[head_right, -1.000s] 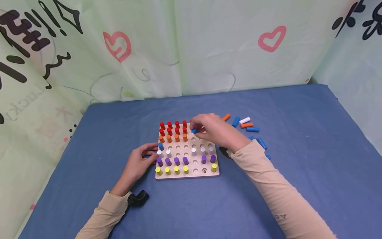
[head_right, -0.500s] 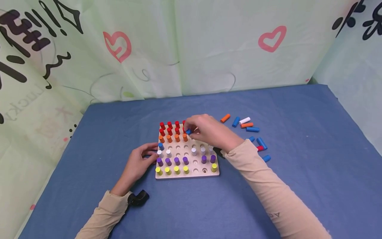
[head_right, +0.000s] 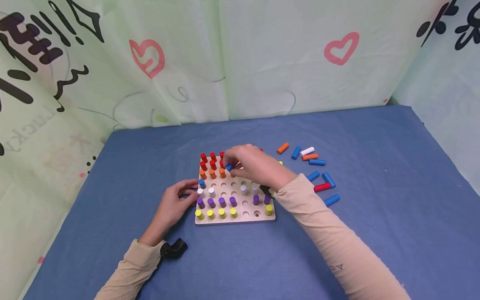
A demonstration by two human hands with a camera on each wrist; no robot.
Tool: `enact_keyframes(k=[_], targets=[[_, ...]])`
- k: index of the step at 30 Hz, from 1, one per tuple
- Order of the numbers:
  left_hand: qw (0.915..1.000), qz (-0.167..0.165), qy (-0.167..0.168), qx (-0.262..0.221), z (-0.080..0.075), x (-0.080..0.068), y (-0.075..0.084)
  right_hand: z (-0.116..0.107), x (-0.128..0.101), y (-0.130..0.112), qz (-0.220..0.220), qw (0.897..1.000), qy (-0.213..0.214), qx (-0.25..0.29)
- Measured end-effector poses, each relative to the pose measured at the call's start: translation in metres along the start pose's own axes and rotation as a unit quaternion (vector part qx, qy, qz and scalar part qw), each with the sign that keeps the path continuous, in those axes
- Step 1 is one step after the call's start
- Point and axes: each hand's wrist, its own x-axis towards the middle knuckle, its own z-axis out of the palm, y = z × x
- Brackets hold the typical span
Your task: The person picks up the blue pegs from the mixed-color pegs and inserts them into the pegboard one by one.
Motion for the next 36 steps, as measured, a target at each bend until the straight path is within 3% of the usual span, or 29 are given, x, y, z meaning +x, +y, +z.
enact_keyframes(k=[19,36], targets=[[0.9996,0.019,0.002,-0.019,-0.001,0.001,0.002,0.010,0.015,-0.005,-0.016,1.000,-0.016,0.007],[0.9999,0.006,-0.001,-0.010,0.001,0.002,0.000,0.020,0.024,-0.011,-0.013,0.999,-0.025,0.018]])
